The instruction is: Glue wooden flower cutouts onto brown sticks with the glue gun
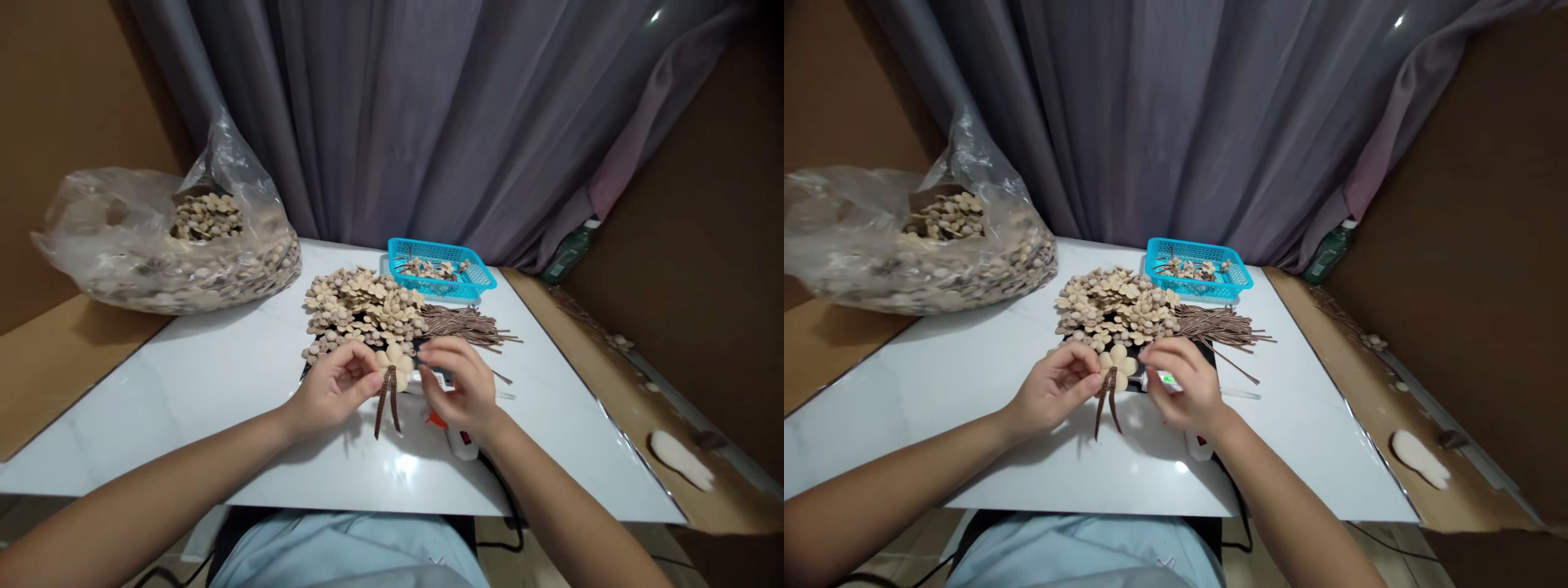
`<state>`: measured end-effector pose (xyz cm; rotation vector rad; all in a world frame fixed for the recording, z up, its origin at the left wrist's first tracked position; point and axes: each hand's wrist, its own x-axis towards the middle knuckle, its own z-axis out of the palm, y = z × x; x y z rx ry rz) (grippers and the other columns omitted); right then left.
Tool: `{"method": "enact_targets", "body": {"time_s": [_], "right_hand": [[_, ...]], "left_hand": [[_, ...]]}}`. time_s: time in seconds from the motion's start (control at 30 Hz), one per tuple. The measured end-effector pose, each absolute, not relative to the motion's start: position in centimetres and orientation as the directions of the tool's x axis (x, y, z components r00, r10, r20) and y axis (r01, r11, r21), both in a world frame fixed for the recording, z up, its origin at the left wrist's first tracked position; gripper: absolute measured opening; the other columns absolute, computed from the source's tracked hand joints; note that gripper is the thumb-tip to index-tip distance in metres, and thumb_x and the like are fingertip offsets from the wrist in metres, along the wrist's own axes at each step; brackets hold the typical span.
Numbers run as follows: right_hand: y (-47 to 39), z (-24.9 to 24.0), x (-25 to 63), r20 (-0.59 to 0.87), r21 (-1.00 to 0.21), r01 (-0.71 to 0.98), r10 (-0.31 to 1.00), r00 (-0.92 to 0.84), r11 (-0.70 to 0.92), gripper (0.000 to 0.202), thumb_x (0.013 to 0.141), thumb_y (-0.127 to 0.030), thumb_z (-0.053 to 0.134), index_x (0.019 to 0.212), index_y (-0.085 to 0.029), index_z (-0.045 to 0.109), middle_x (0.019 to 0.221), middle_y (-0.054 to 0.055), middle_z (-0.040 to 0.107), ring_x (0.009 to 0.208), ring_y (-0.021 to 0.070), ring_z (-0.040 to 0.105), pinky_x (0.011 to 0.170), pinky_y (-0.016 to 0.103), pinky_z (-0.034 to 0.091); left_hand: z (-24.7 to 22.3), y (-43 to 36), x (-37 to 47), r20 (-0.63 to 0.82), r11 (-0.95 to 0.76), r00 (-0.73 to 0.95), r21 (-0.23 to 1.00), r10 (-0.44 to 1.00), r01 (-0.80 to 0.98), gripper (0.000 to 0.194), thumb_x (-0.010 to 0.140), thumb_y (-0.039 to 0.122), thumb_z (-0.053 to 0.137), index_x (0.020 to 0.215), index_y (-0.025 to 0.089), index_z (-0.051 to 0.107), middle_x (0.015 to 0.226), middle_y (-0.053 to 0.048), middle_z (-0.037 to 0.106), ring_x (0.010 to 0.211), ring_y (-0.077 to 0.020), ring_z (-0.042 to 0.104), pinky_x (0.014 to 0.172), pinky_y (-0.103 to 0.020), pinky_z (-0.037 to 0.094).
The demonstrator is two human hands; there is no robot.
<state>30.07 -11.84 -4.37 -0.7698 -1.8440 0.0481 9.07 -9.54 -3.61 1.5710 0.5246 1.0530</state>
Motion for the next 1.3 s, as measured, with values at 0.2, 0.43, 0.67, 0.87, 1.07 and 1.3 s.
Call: {"method": "enact_targets", "body": {"time_s": [0.2, 0.43, 0.67, 0.87, 1.07, 1.3], "right_hand": [[-12.6, -4.7, 29.1, 0.874, -0.064, 0.525, 0.301, -0.381, 0.849, 0.046, 0.079, -0.006, 0.063, 0.12, -0.026, 0.057, 0.093, 0.008, 0.064, 0.08, 0.018, 0.062, 0.067, 0.031, 0.054], [-13.2, -3.7, 28.9, 0.885, -0.061, 0.488, 0.273, -0.377, 0.871, 0.025, 0.085, -0.01, 0.058, 0.106, -0.023, 0.065, 0.087, 0.007, 0.066, 0.079, 0.0175, 0.064, 0.064, 0.03, 0.056], [-13.0, -4.4, 28.9, 0.901, -0.024, 0.437, 0.209, -0.38, 0.899, 0.021, 0.082, -0.006, 0.061, 0.1, -0.016, 0.066, 0.091, 0.009, 0.067, 0.087, 0.0179, 0.064, 0.07, 0.03, 0.057], [-12.8, -4.2, 28.5, 0.864, -0.02, 0.458, 0.245, -0.439, 0.889, 0.02, 0.079, -0.011, 0.063, 0.098, -0.017, 0.063, 0.086, 0.009, 0.07, 0.075, 0.0169, 0.065, 0.062, 0.029, 0.053], [-13.9, -3.4, 27.6, 0.735, -0.391, 0.397, 0.541, -0.408, 0.83, 0.006, 0.079, -0.014, 0.054, 0.082, -0.018, 0.058, 0.063, 0.002, 0.063, 0.053, 0.0114, 0.055, 0.049, 0.022, 0.044], [-14.2, -3.1, 27.3, 0.219, -0.974, 0.001, 0.939, -0.266, 0.227, 0.017, 0.084, -0.025, 0.056, 0.07, -0.018, 0.051, 0.054, -0.003, 0.056, 0.041, 0.007, 0.051, 0.039, 0.016, 0.039]], "left_hand": [[-4.1, -9.8, 8.8, 0.379, -0.357, 0.508, 0.923, 0.774, -0.145, 0.016, 0.085, 0.032, 0.061, 0.083, 0.017, 0.055, 0.074, -0.001, 0.057, 0.065, -0.0116, 0.056, 0.059, -0.021, 0.046], [-4.1, -9.7, 8.2, 0.671, -0.734, 0.513, 0.669, 0.534, -0.111, 0.016, 0.087, 0.014, 0.049, 0.099, 0.019, 0.058, 0.081, -0.005, 0.062, 0.072, -0.0151, 0.06, 0.065, -0.026, 0.048], [-4.2, -8.7, 8.1, 0.869, -0.993, 0.481, 0.095, 0.115, 0.065, 0.03, 0.073, 0.012, 0.069, 0.1, 0.019, 0.059, 0.088, -0.004, 0.055, 0.078, -0.0158, 0.053, 0.072, -0.031, 0.047], [-4.1, -8.9, 7.8, 0.834, -0.972, 0.5, 0.212, 0.234, 0.101, 0.016, 0.084, 0.014, 0.06, 0.098, 0.021, 0.061, 0.094, -0.005, 0.053, 0.087, -0.0172, 0.052, 0.079, -0.032, 0.046], [-4.0, -10.1, 8.5, 0.638, -0.817, 0.58, 0.57, 0.506, 0.084, 0.013, 0.091, 0.024, 0.05, 0.087, 0.017, 0.059, 0.102, -0.009, 0.051, 0.097, -0.0191, 0.051, 0.085, -0.03, 0.046], [-3.6, -9.7, 9.0, 0.36, -0.44, 0.631, 0.897, 0.687, -0.032, 0.024, 0.086, 0.037, 0.058, 0.08, 0.015, 0.064, 0.099, -0.01, 0.056, 0.093, -0.0196, 0.057, 0.08, -0.031, 0.049]]}}
